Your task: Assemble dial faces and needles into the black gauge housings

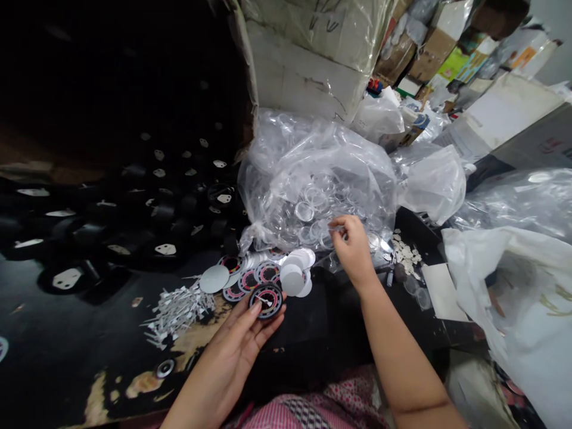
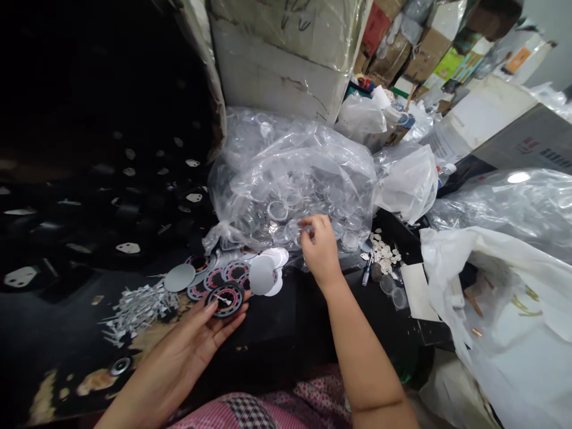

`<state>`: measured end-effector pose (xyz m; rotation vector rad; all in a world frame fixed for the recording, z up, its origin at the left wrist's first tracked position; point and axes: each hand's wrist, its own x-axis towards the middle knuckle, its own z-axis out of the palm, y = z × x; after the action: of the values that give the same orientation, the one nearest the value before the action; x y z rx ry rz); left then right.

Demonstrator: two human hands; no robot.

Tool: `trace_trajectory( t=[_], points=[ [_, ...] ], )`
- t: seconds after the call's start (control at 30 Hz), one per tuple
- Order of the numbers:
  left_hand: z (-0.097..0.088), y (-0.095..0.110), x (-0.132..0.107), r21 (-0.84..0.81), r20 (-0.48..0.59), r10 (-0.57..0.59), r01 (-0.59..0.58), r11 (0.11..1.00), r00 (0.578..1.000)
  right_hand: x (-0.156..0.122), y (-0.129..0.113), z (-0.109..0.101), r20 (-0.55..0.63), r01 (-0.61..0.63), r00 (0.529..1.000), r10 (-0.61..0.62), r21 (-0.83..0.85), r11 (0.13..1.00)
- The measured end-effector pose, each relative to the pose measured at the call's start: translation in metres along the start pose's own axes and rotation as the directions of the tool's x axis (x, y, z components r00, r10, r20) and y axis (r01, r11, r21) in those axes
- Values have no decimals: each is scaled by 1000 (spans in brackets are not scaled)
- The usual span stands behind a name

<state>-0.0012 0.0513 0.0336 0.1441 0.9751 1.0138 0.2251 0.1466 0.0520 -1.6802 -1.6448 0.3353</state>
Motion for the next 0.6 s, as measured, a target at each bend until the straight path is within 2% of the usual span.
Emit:
trace_trajectory(
  t=[0.07,0.13,0.17,0.2,0.27,0.33,0.4,0.5,0.6],
  points=[
    [2,1,1,-30,10,-24,24,999,1000,-16,-14,-1,-4,-17,1000,17,82,996],
    [3,2,1,-52,9,-62,62,997,998,-38,-33,4,155,-32,988,-4,234,972],
    [3,1,1,-42,11,-59,60,997,998,-50,-43,7,254,-31,966,-49,302,953],
    [3,1,1,-18,17,-36,37,999,999,-60,-52,11,331,-20,938,-102,345,938],
    [1,-1,0,60,30,41,-43,997,999,-75,-65,18,405,36,897,-176,331,943],
    [-2,-4,0,155,55,123,-130,979,991,-80,-71,22,424,72,885,-191,281,957],
    [-6,-7,-1,240,91,172,-189,952,981,-77,-74,24,449,45,875,-178,291,956],
    [-12,-11,-3,411,157,229,-275,870,961,-71,-79,26,424,29,896,-133,243,970],
    [-15,-12,-7,547,192,298,-354,759,935,-70,-86,33,340,153,924,-176,92,984]
  ],
)
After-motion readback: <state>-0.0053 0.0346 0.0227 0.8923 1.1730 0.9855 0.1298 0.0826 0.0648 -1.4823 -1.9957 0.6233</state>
